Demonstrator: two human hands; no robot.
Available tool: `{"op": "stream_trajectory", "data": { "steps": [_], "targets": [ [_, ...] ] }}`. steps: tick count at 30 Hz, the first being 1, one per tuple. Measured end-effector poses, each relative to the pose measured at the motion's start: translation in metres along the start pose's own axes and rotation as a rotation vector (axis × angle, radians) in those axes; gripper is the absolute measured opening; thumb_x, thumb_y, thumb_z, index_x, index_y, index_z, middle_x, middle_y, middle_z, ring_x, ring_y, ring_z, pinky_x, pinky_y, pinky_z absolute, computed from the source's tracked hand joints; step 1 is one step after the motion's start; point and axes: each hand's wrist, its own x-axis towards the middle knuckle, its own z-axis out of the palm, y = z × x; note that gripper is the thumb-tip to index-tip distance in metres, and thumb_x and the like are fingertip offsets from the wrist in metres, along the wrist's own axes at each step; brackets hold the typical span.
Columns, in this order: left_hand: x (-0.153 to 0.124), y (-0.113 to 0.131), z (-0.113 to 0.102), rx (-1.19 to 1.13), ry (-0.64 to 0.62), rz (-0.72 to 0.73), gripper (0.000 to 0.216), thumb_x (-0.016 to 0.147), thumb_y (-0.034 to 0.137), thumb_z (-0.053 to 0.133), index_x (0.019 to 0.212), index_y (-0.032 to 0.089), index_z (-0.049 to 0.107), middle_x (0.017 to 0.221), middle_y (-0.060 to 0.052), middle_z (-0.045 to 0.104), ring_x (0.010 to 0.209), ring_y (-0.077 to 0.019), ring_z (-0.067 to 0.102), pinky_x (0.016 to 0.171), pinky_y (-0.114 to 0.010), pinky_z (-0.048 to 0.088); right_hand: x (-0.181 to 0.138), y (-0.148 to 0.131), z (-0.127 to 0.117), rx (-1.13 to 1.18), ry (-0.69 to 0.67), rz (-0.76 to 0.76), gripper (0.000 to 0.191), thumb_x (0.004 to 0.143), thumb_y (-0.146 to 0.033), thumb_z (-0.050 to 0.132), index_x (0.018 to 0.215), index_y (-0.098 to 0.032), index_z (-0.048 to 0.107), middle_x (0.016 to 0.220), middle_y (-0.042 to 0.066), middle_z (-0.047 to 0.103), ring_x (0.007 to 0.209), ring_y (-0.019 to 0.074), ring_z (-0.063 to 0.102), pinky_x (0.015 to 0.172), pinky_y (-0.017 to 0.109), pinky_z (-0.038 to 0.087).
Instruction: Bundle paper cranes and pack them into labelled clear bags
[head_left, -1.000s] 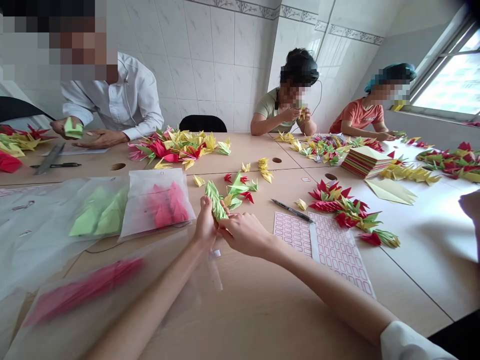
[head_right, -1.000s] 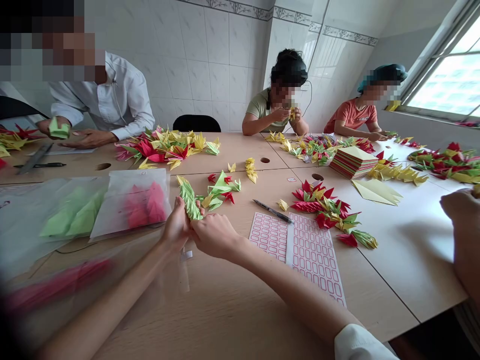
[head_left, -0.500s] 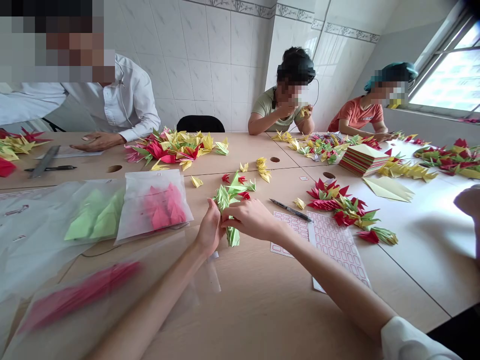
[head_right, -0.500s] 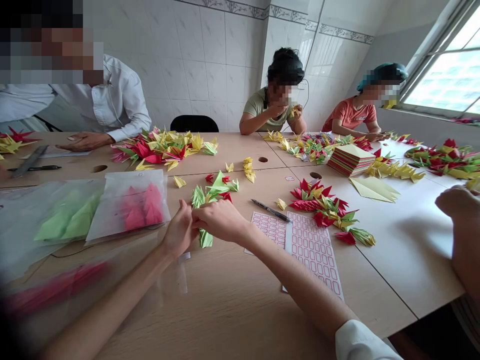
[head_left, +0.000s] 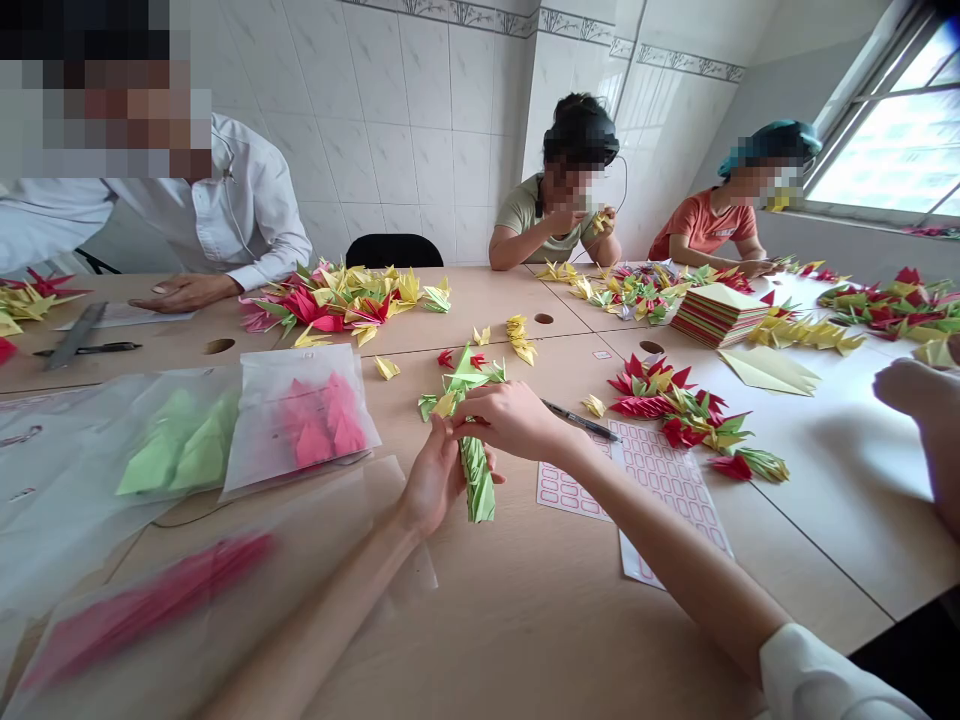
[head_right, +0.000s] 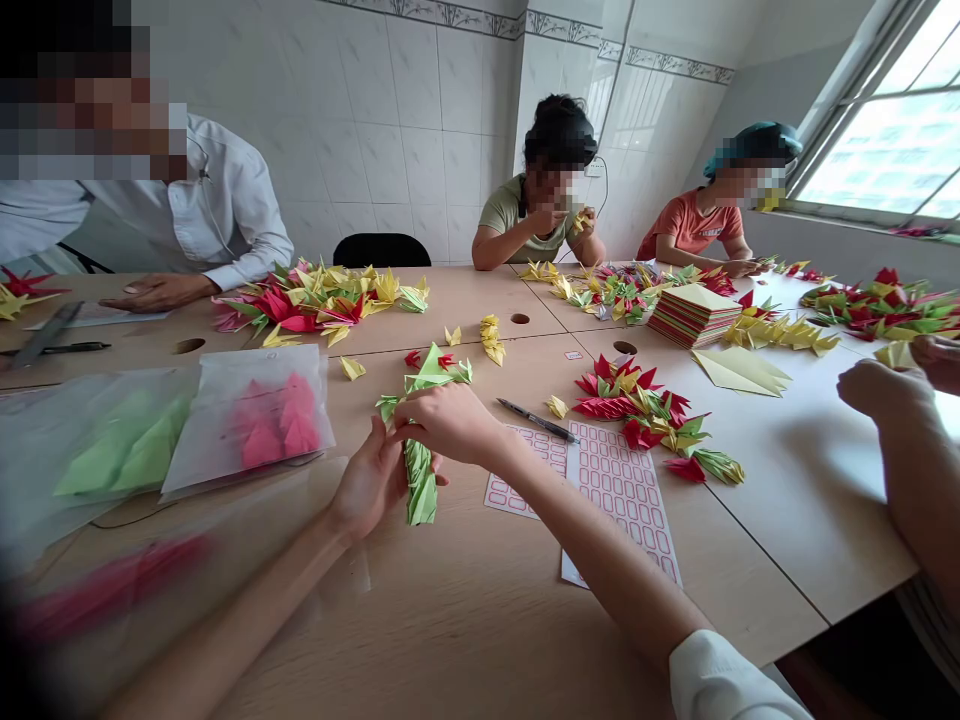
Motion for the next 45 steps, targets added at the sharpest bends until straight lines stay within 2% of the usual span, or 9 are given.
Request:
{"op": "stream_trajectory", "data": {
  "steps": [5,19,25,36,45],
  "targets": [
    [-0.001,-0.002,0.003,-0.081,-0.001,-0.07,0.05,0.084,0.059,0.025,0.091,0.019,0.055,0.07,-0.003,0.055,0.066,-0.0192,0.057,0.059,-0.035,0.052,0.0,0.002,-0.003,0.009,-0.016,0.026,0.016,0.085,-0.028,0.054,0.082,-0.017,0.065,0.077,0.002,0.064,0.065,0.0104,0.05,0.053,0.024,0.018],
    [-0.003,-0.001,0.0,-0.314,-0.143,-0.18,0.051,0.086,0.058,0.022,0.095,0.021,0.056,0.085,-0.007,0.06,0.08,-0.0225,0.057,0.075,-0.042,0.046,0.0,-0.001,-0.004,0.017,-0.027,-0.001,0.013,0.083,-0.024,0.056,0.078,-0.017,0.065,0.076,0.001,0.064,0.065,0.0101,0.049,0.052,0.024,0.017],
    [-0.004,0.001,0.003,-0.316,-0.11,-0.224,0.055,0.085,0.06,0.019,0.096,0.02,0.055,0.089,-0.008,0.058,0.081,-0.0228,0.056,0.074,-0.041,0.046,0.0,0.002,-0.004,0.028,-0.008,0.04,0.013,0.083,-0.024,0.055,0.08,-0.018,0.065,0.075,0.001,0.063,0.064,0.0097,0.048,0.054,0.023,0.019],
    [-0.006,-0.002,0.006,-0.249,-0.213,-0.239,0.048,0.087,0.056,0.019,0.094,0.021,0.051,0.089,-0.008,0.055,0.08,-0.0223,0.056,0.079,-0.041,0.044,0.0,0.013,-0.011,0.048,0.019,0.12,0.014,0.082,-0.028,0.058,0.079,-0.018,0.067,0.072,0.001,0.064,0.066,0.0101,0.049,0.056,0.022,0.023],
    [-0.006,-0.003,0.006,-0.184,-0.223,-0.254,0.038,0.088,0.051,0.028,0.089,0.021,0.051,0.081,-0.003,0.051,0.074,-0.0183,0.055,0.076,-0.037,0.045,-0.002,0.025,-0.013,0.101,-0.021,0.199,0.015,0.079,-0.031,0.06,0.079,-0.018,0.068,0.066,0.0,0.062,0.06,0.0088,0.046,0.055,0.021,0.023]
  ]
}}
